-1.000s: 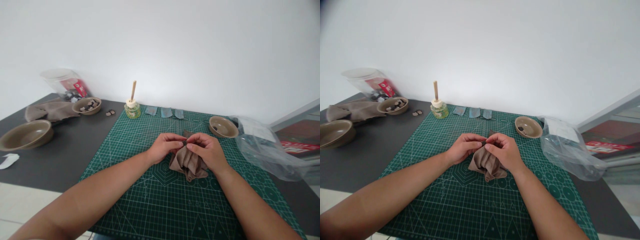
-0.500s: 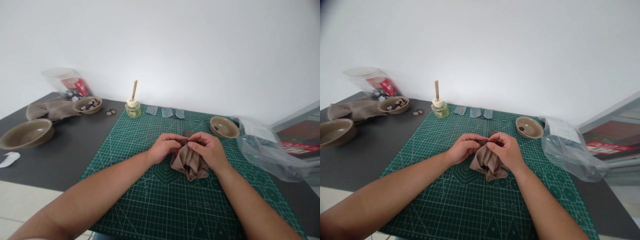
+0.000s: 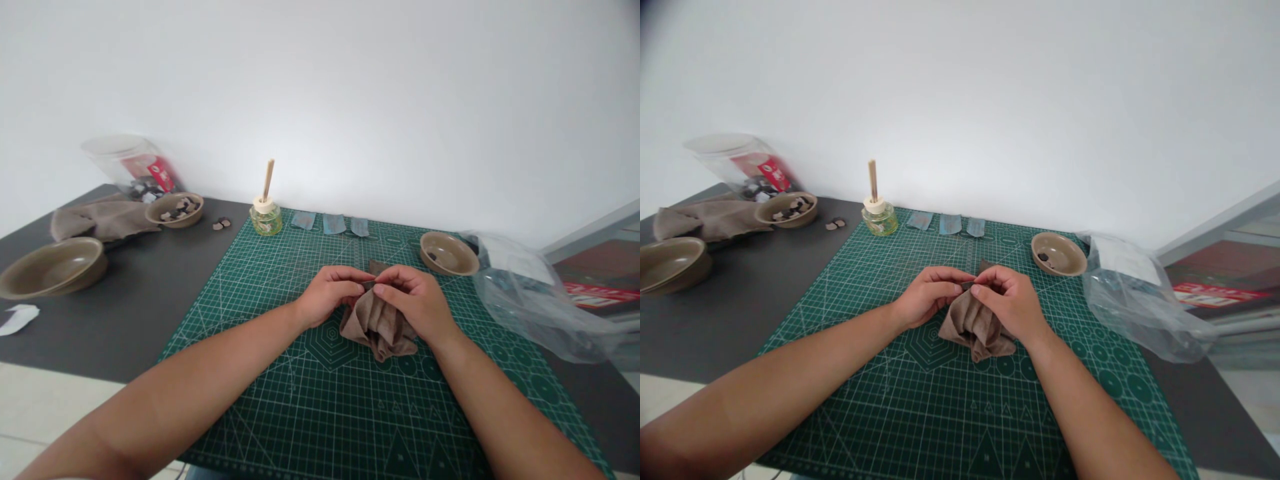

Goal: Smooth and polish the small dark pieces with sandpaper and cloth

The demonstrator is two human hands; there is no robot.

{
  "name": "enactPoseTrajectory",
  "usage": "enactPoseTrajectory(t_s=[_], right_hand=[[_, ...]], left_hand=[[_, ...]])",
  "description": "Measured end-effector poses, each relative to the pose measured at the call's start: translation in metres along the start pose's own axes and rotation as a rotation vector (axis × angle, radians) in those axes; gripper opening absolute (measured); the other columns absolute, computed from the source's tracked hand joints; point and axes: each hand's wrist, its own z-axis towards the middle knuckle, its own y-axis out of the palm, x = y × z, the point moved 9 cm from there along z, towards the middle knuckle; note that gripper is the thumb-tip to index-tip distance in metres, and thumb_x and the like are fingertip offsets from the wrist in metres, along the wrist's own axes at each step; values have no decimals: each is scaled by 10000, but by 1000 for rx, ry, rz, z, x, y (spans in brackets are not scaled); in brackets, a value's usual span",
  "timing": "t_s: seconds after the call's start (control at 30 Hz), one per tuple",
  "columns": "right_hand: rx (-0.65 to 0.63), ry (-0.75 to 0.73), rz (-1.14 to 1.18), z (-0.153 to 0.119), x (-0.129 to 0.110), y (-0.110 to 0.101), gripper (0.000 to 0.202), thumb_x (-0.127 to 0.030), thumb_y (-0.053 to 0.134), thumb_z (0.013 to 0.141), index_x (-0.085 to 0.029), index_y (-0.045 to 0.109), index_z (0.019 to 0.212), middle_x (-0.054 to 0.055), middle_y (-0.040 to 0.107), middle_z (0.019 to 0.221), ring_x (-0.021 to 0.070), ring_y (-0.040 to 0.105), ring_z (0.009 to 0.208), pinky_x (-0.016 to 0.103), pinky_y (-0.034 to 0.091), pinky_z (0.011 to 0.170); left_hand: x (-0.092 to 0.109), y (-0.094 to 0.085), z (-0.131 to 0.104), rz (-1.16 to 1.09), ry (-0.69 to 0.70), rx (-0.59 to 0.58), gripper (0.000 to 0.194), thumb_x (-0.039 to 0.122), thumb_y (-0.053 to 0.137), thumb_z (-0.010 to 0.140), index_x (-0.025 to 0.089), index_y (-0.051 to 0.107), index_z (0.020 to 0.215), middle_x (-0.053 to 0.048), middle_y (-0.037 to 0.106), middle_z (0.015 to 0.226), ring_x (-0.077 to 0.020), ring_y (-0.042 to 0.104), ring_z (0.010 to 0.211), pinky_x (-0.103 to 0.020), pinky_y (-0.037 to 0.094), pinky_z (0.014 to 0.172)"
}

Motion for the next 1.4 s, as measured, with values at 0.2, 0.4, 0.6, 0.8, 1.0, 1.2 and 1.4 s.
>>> enactPoseTrajectory(t_s=[0.2,0.4,0.6,0.8,1.0,1.2,1.4], right_hand=[[-18,-14,-72,-1,-3,1,145,-316,632,715,-171,637,721,15,655,636,142,582,556,248,448,517],[-21,-39,-115,-1,-3,2,159,-332,625,727,-173,635,734,21,660,654,148,590,572,256,460,530],[-19,-54,-129,-1,-2,2,162,-341,631,728,-179,635,735,18,663,664,152,598,587,259,463,543],[-30,-61,-146,-1,-2,3,169,-346,627,739,-178,633,748,19,660,665,149,594,582,260,454,542],[-36,-63,-154,-2,-3,4,165,-341,630,729,-178,620,749,10,651,644,144,581,560,257,443,523],[-56,-71,-173,-2,-3,7,175,-348,632,728,-175,610,746,2,635,635,137,568,558,248,432,518],[-78,-75,-222,-2,-4,9,164,-337,624,729,-174,607,726,-6,612,625,125,543,550,237,408,511]], left_hand=[[-1,1,1,10,2,-13,253,137,681,572,130,732,820,-38,686,699,-113,579,605,-255,442,624],[-1,0,1,3,2,-13,250,137,682,578,132,731,824,-49,698,739,-132,599,648,-283,458,676],[-2,-1,1,17,7,-12,256,140,681,582,136,732,834,-51,699,749,-135,601,652,-283,457,672],[-1,-1,0,31,4,-9,260,145,683,571,136,731,827,-49,698,742,-142,607,665,-294,458,687],[0,0,0,26,3,-10,266,141,688,565,138,733,827,-53,705,766,-147,616,683,-297,460,704],[0,0,0,19,1,-16,269,141,687,572,129,728,838,-64,708,784,-156,623,697,-301,462,710],[0,2,-1,0,-5,-21,281,154,693,564,123,725,842,-70,709,789,-164,631,708,-299,463,703]])
